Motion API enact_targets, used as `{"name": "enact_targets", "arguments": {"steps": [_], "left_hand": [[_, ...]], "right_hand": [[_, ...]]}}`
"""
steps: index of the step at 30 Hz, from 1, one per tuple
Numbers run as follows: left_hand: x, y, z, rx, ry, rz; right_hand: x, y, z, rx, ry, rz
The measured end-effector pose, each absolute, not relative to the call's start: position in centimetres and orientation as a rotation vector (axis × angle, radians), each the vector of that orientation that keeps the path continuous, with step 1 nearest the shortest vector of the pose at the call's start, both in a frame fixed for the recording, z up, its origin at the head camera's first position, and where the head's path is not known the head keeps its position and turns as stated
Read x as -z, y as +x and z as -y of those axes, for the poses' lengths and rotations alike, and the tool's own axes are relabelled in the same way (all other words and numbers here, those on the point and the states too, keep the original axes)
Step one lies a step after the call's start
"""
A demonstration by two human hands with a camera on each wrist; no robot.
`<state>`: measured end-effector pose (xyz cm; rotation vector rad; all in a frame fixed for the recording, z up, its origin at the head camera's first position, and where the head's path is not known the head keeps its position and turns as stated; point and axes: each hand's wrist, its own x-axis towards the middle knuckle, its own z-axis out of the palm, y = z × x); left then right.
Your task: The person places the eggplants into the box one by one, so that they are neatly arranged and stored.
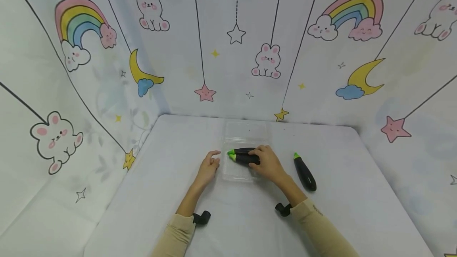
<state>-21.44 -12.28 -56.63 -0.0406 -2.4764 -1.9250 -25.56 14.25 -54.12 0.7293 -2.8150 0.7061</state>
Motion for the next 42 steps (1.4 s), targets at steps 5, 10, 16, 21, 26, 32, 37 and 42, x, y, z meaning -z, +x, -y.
{"name": "enact_targets", "arguments": {"steps": [5, 10, 16, 21, 26, 32, 37, 42], "left_hand": [[56.7, -21.3, 12.1, 1.934, -0.038, 2.494], [56.7, -21.2, 12.0, 1.935, -0.038, 2.492], [56.8, -21.1, 12.2, 1.914, -0.038, 2.488], [57.1, -21.0, 12.4, 1.91, -0.035, 2.49], [57.1, -21.0, 12.4, 1.932, -0.02, 2.488], [56.9, -20.9, 12.8, 1.933, -0.01, 2.468], [56.8, -20.9, 13.0, 1.926, -0.01, 2.464], [56.7, -21.4, 12.5, 1.92, -0.038, 2.487]], "right_hand": [[54.0, -24.9, -14.6, -0.792, 0.621, 2.751], [53.8, -24.3, -15.0, -0.875, 0.497, 2.644], [53.7, -24.0, -15.7, -0.929, 0.426, 2.534], [54.0, -23.7, -16.8, -0.961, 0.375, 2.456], [53.6, -23.4, -18.0, -0.99, 0.305, 2.441], [53.3, -23.3, -19.2, -0.969, 0.266, 2.461], [53.0, -23.0, -20.6, -0.96, 0.215, 2.53], [53.1, -22.5, -22.7, -0.983, 0.131, 2.577]]}}
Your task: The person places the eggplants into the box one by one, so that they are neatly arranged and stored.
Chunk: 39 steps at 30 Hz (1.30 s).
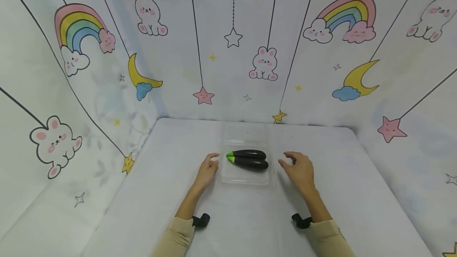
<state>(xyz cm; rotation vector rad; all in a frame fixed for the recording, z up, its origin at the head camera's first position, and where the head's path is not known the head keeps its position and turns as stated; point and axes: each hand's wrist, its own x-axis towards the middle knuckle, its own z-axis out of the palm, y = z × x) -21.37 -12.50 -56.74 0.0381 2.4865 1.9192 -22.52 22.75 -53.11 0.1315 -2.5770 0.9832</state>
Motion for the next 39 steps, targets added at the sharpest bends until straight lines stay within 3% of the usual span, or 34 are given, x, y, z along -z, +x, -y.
{"name": "enact_targets", "arguments": {"steps": [11, 39], "left_hand": [[56.5, -21.6, 12.3, -1.938, 0.037, -2.473], [56.8, -21.5, 12.3, -1.959, 0.032, -2.445]], "right_hand": [[53.6, -21.8, -25.9, -0.959, -0.122, 2.747], [53.7, -20.7, -28.3, -0.907, -0.257, 3.006]]}}
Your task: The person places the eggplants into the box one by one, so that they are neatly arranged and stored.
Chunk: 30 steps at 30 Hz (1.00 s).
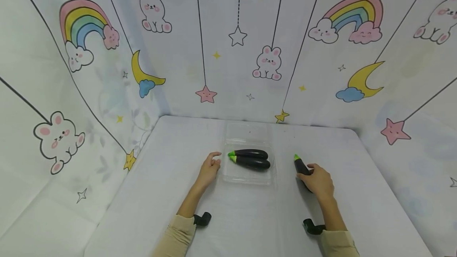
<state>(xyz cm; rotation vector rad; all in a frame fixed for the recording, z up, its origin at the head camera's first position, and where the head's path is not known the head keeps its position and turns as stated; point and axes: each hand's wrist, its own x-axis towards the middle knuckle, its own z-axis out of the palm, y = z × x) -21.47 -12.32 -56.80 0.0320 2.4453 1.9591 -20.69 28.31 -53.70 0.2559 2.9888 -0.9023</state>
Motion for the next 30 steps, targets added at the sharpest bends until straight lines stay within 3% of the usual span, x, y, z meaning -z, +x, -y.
{"name": "enact_targets", "arguments": {"steps": [30], "left_hand": [[56.7, -21.4, 12.4, -1.929, 0.031, -2.467]], "right_hand": [[52.2, -20.0, -28.5, 0.932, 0.238, -2.984]]}}
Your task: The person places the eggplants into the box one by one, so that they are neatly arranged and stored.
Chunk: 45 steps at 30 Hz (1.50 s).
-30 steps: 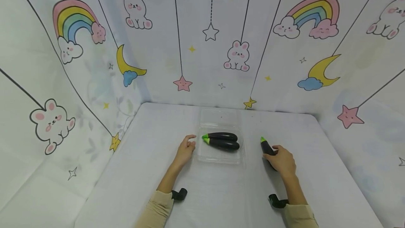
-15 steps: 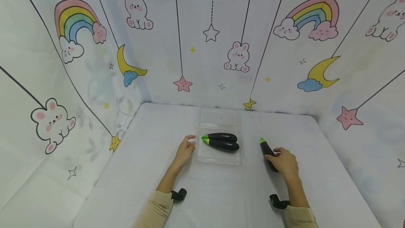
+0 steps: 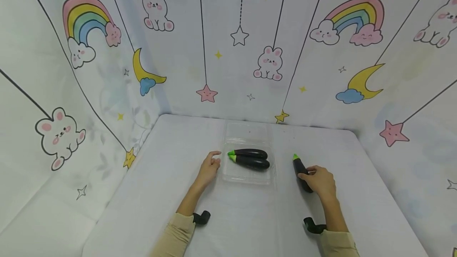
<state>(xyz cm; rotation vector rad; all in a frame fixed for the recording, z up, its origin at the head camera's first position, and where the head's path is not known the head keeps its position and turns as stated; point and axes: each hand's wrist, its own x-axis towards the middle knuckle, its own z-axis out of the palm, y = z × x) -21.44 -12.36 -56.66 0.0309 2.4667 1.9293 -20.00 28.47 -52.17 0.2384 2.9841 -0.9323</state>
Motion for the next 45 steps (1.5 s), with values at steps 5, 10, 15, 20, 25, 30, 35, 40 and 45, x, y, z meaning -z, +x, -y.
{"name": "enact_targets", "arguments": {"steps": [5, 10, 15, 20, 25, 30, 35, 40, 45], "left_hand": [[56.4, -21.4, 12.4, -1.927, 0.035, -2.478], [56.1, -21.5, 12.2, -1.936, 0.037, -2.481], [56.1, -21.5, 12.2, -1.933, 0.032, -2.472], [56.2, -21.4, 12.2, -1.928, 0.033, -2.473], [56.3, -21.4, 12.2, -1.921, 0.044, -2.475], [56.7, -21.5, 12.2, -1.913, 0.047, -2.481], [56.4, -21.4, 12.2, -1.929, 0.05, -2.471], [56.2, -21.3, 12.3, -1.932, 0.029, -2.456], [56.2, -21.3, 12.3, -1.935, 0.027, -2.444]], "right_hand": [[52.0, -20.3, -28.5, 0.951, 0.2, -3.001], [51.3, -20.7, -28.4, 0.958, 0.179, -3.017], [50.3, -21.1, -28.0, 0.973, 0.165, -3.049], [49.9, -21.2, -27.2, 1.021, 0.137, -3.081], [49.7, -21.3, -26.4, 1.072, 0.11, -3.105], [49.4, -21.4, -26.0, 1.092, 0.086, -3.12], [48.8, -21.8, -25.6, 1.095, 0.054, -3.133], [48.5, -22.0, -25.2, 1.086, 0.026, -3.141], [48.8, -22.2, -25.1, 1.077, -0.003, -3.137]]}}
